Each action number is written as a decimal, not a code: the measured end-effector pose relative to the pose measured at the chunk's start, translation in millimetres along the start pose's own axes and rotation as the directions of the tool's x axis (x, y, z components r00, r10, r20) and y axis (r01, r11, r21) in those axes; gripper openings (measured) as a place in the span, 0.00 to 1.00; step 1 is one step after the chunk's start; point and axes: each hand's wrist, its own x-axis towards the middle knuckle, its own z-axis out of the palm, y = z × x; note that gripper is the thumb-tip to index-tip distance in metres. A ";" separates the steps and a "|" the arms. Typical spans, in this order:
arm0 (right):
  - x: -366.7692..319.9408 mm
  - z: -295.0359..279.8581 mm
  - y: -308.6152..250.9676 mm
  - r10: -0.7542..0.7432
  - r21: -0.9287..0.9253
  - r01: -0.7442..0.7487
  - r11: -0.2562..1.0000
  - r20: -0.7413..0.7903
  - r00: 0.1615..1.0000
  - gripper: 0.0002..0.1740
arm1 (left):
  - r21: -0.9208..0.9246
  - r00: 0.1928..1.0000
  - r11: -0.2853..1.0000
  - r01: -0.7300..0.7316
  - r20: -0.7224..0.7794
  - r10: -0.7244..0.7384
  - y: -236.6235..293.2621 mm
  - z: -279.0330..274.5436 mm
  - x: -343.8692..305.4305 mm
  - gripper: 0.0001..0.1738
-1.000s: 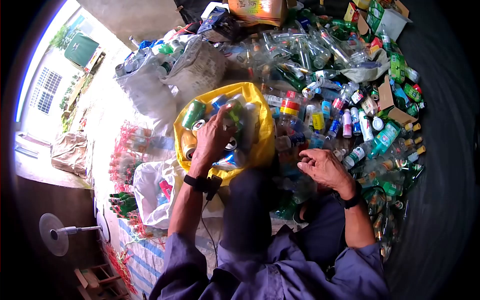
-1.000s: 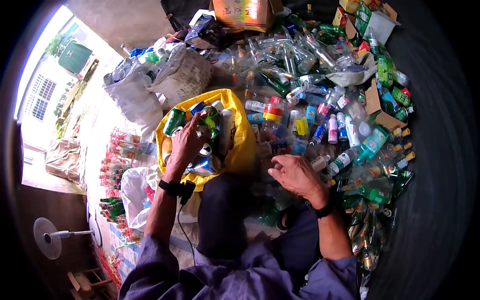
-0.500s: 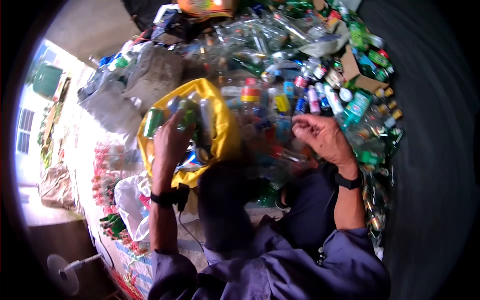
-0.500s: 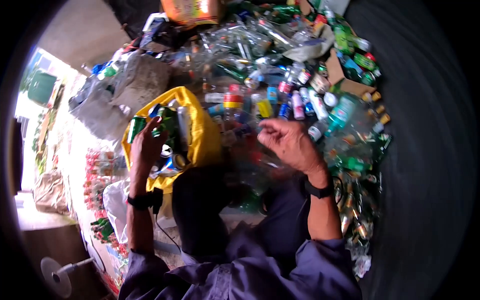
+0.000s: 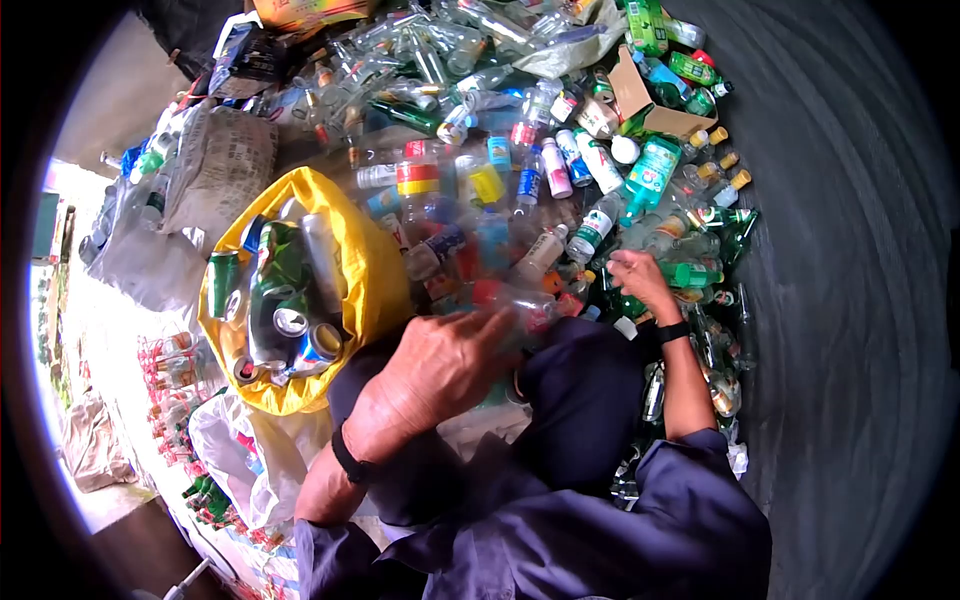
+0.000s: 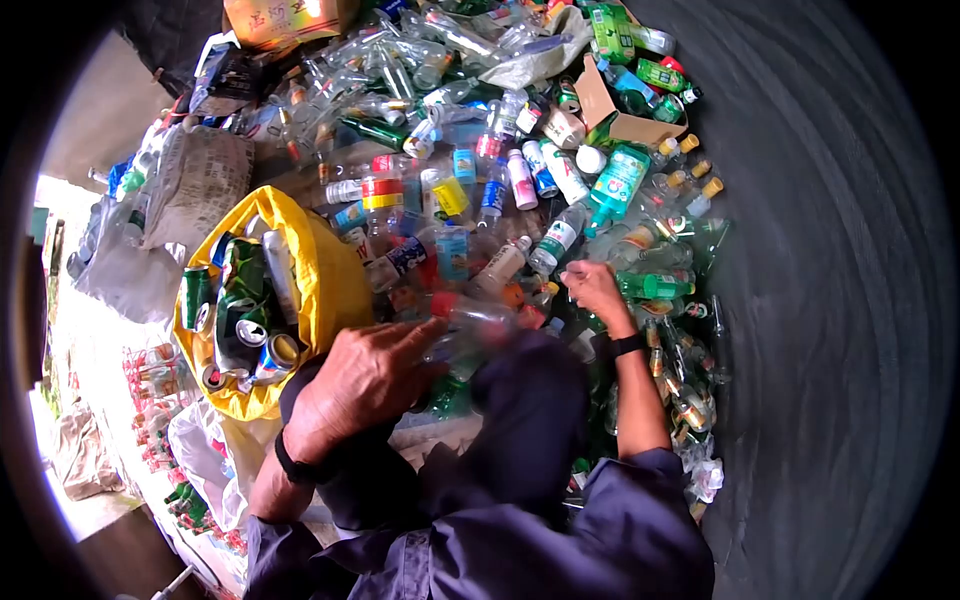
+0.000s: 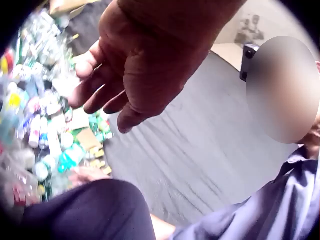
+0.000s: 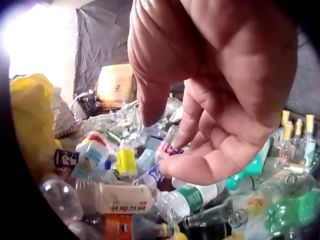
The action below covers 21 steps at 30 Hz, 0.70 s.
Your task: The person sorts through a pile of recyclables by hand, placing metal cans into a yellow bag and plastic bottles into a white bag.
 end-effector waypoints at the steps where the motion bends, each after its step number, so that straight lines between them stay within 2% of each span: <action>1: 13.4 12.0 24.5 -0.067 -0.113 0.063 0.992 -0.032 0.997 0.25 | 0.019 0.999 1.000 -0.007 0.054 0.006 -2.7 7.7 2.4 0.23; 3: 27.2 32.3 48.2 -0.299 -0.443 0.236 0.865 -0.079 0.951 0.25 | 0.011 0.995 1.000 -0.027 0.098 0.026 -6.6 18.0 6.6 0.23; 4: 26.8 38.0 32.9 -0.238 -0.503 0.176 0.846 -0.062 0.969 0.29 | 0.012 0.989 0.999 -0.040 0.140 0.038 -8.5 22.7 8.3 0.22; 5: 36.2 44.6 35.7 -0.331 -0.551 0.259 0.793 -0.033 0.943 0.32 | 0.005 0.989 0.999 -0.044 0.141 0.043 -10.1 27.2 9.1 0.22; 7: 55.4 53.7 28.1 -0.345 -0.685 0.286 0.670 0.054 0.937 0.33 | 0.054 0.990 0.992 -0.116 0.086 0.111 -12.6 34.8 11.9 0.22; 8: 64.4 57.2 22.7 -0.271 -0.702 0.256 0.665 0.093 0.958 0.32 | 0.063 0.988 0.991 -0.119 0.104 0.112 -12.0 34.5 13.0 0.23; 9: 71.2 63.7 22.1 -0.264 -0.705 0.250 0.664 0.092 0.960 0.32 | 0.056 0.988 0.991 -0.121 0.105 0.115 -11.0 31.5 14.6 0.23; 11: 89.7 75.7 28.1 -0.280 -0.835 0.239 0.496 0.107 0.954 0.31 | 0.039 0.984 0.994 -0.100 0.151 0.093 -9.4 22.9 17.3 0.24; 13: 107.9 84.1 47.8 -0.235 -0.850 0.234 0.471 0.135 0.963 0.28 | 0.038 0.980 0.996 -0.078 0.184 0.070 -9.3 15.9 16.6 0.25; 15: 114.7 88.7 59.1 -0.202 -0.905 0.230 0.357 0.165 0.965 0.28 | 0.041 0.984 0.999 -0.024 0.179 0.016 -11.6 14.0 15.1 0.27; 19: 107.5 90.8 66.8 -0.330 -0.930 0.208 0.304 0.102 0.938 0.27 | 0.042 0.977 0.999 -0.005 0.211 -0.004 -16.1 9.5 12.6 0.30; 20: 104.6 89.6 67.4 -0.318 -0.952 0.195 0.236 0.114 0.941 0.28 | 0.037 0.977 0.999 -0.002 0.214 -0.006 -16.0 7.4 12.4 0.30; 21: 103.2 87.4 66.0 -0.314 -0.952 0.197 0.235 0.118 0.942 0.28 | 0.048 0.973 0.999 -0.004 0.229 -0.007 -15.5 5.3 11.9 0.31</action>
